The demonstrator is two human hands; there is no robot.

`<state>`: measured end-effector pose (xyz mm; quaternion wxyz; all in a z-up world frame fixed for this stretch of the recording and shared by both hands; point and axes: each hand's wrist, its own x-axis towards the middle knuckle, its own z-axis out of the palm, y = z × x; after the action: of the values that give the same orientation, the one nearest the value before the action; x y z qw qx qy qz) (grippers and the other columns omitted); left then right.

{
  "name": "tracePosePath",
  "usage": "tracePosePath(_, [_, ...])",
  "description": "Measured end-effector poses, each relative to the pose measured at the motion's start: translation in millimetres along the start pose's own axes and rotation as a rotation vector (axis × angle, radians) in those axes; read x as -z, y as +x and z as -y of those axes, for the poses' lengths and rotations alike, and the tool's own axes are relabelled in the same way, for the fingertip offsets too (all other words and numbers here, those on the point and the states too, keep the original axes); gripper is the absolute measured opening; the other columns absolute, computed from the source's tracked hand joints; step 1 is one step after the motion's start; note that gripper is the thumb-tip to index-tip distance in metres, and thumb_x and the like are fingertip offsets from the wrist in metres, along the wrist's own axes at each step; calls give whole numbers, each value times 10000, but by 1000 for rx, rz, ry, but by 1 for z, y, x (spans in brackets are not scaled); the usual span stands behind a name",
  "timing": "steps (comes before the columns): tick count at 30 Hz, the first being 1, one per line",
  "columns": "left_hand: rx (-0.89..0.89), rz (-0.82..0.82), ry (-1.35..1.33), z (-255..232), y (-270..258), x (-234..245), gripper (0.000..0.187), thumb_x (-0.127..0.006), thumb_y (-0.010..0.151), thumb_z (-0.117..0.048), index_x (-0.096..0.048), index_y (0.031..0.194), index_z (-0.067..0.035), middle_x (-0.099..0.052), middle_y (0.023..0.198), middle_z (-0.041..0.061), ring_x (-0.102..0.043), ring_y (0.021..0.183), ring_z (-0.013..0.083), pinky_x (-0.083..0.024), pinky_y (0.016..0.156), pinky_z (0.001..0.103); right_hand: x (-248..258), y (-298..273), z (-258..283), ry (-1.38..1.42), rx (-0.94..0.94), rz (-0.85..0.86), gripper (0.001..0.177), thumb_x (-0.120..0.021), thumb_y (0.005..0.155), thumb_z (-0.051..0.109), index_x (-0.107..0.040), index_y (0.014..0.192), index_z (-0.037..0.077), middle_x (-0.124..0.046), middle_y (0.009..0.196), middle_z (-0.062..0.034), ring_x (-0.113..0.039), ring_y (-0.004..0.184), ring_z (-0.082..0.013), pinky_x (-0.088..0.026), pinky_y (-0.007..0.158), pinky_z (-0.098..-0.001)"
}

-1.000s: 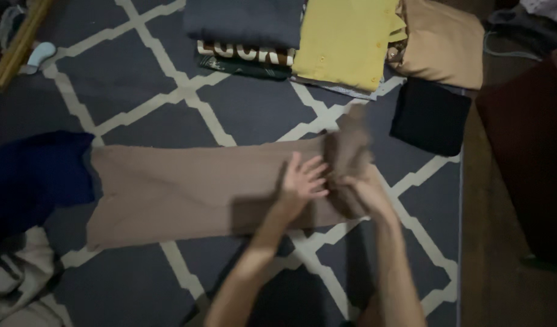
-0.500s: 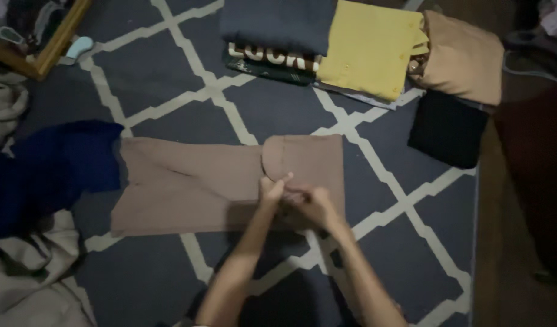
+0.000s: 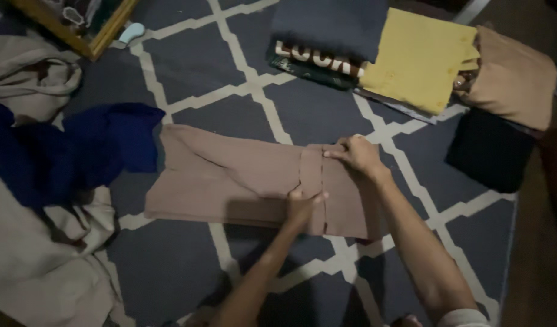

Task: The person folds several garments on a patterned rug, including a gray t-shirt, a brown long-sleeve shirt, and a blue button-up shirt. Each item is smoothed, folded into a compact rectangle, and stacked on top of previously folded clothes.

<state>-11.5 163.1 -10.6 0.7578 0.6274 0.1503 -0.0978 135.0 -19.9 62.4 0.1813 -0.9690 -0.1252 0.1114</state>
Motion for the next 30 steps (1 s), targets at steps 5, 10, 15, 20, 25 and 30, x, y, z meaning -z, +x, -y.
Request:
tracePosePath(5, [-69,53,28,-17,-6,-7,495,-867,758,-147,-675,1176,37,-770,1058,129,-733,915,230,-593,806,331,4,13,-9,415,-93,226,533,-753,825,592,-780,856,61,-583,562,-58,-573,540,-182,-469,540,-382])
tracePosePath(10, [-166,-226,215,22,-63,-22,780,-934,757,-144,-487,1375,18,-630,1242,174,-625,1134,295,-506,930,392,-1,15,-18,426,-195,320,455,-783,821,532,-792,843,78,-524,535,-25,-482,496,-143,-386,478,-347])
tracePosePath(15, [410,-557,-121,92,-99,-46,825,-945,709,-275,-530,1379,-32,-628,1233,170,-635,1055,270,-544,862,383,-12,22,-19,507,-108,262,507,-768,824,572,-808,838,67,-565,567,-11,-488,517,-127,-412,483,-346])
tracePosePath(20, [769,-429,-493,118,-74,-78,822,-942,745,-337,-526,1413,-98,-567,1266,121,-583,1078,237,-539,908,388,-11,19,-27,423,-242,276,455,-772,816,550,-834,929,114,-631,583,-48,-556,511,-153,-478,508,-351])
tracePosePath(25, [593,-560,-525,86,-50,-104,695,-894,798,-242,-502,1358,-109,-557,1289,70,-564,1171,251,-535,1026,438,-1,18,-30,561,-229,235,471,-792,878,506,-834,946,42,-628,689,-55,-539,626,-180,-447,580,-376])
tracePosePath(30, [373,-435,-629,69,-75,-98,480,-722,885,-251,-637,1248,52,-699,1240,181,-685,1107,340,-555,1010,489,4,23,-45,580,-262,285,433,-756,862,495,-820,1013,93,-772,883,-34,-700,817,-157,-564,793,-305])
